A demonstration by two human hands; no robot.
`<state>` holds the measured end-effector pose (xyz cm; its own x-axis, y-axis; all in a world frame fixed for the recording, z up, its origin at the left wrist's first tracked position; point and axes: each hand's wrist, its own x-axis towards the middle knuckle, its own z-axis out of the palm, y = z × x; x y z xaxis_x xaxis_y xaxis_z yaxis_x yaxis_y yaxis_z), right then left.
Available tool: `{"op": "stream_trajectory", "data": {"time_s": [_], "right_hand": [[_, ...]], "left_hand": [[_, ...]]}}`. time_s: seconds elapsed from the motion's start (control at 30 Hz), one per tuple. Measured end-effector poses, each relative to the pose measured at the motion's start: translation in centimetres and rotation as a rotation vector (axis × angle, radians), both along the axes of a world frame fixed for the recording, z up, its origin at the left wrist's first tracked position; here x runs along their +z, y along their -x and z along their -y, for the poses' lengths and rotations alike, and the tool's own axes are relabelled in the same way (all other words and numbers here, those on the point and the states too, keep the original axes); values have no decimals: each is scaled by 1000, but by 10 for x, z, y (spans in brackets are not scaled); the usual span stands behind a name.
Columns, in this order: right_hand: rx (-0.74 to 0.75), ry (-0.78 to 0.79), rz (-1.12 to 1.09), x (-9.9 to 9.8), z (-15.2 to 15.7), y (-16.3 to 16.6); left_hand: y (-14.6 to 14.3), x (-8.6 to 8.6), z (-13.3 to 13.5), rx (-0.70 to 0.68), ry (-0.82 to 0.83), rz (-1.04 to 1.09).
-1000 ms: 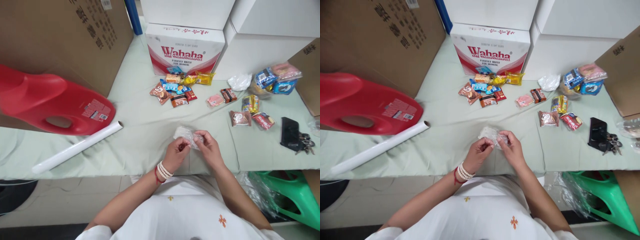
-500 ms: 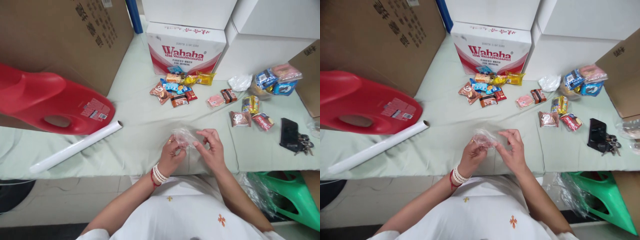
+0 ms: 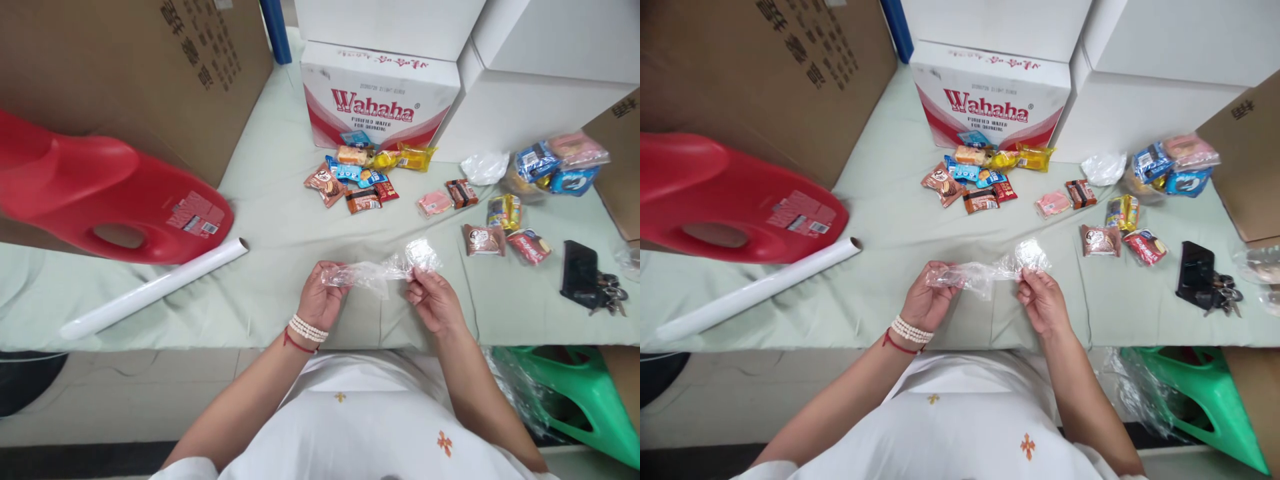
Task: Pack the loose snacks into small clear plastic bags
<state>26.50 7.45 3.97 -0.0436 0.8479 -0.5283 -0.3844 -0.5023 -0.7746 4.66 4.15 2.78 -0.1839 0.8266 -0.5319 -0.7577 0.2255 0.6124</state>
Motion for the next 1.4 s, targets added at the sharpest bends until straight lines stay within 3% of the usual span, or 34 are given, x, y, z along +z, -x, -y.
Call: {"op": "stream_trajectory", "data": {"time_s": [0.13, 0.27, 0.33, 0.43, 0.53, 0.6, 0.7, 0.77, 0.87, 0.93, 1.07, 1.2, 1.3, 1.4], "right_hand": [[7, -52, 35, 2, 2, 3], [117, 34, 86, -6, 9, -5], [144, 28, 244, -8, 18, -15], [158, -276, 601, 4, 39, -26], [460, -712, 710, 27, 51, -19], [573, -819, 730, 37, 48, -5], [382, -755, 846, 39, 29, 17], [343, -753, 851, 36, 15, 26], [392, -803, 736, 31, 2, 29], [330, -781, 641, 30, -1, 26], [146, -582, 385, 31, -1, 21], [65, -383, 132, 33, 5, 29], [27, -368, 97, 40, 10, 32], [9, -350, 70, 50, 10, 27]], "left_hand": [[-2, 0, -1, -36, 22, 33], [2, 1, -11, 55, 14, 68], [4, 3, -15, 100, 7, 49], [1, 10, -15, 85, -26, -37], [-11, 19, -10, 4, -66, -140], [-20, 23, -4, -48, -94, -200], [-29, 26, 3, -125, -145, -281], [-31, 27, 8, -167, -178, -317], [-28, 28, 11, -176, -205, -319], [-23, 30, 11, -128, -191, -284], [-15, 32, 6, -50, -163, -167], [-11, 36, -3, 16, -136, -73], [-4, 46, -8, 49, -167, -93], [8, 62, -10, -45, -248, -118]]}}
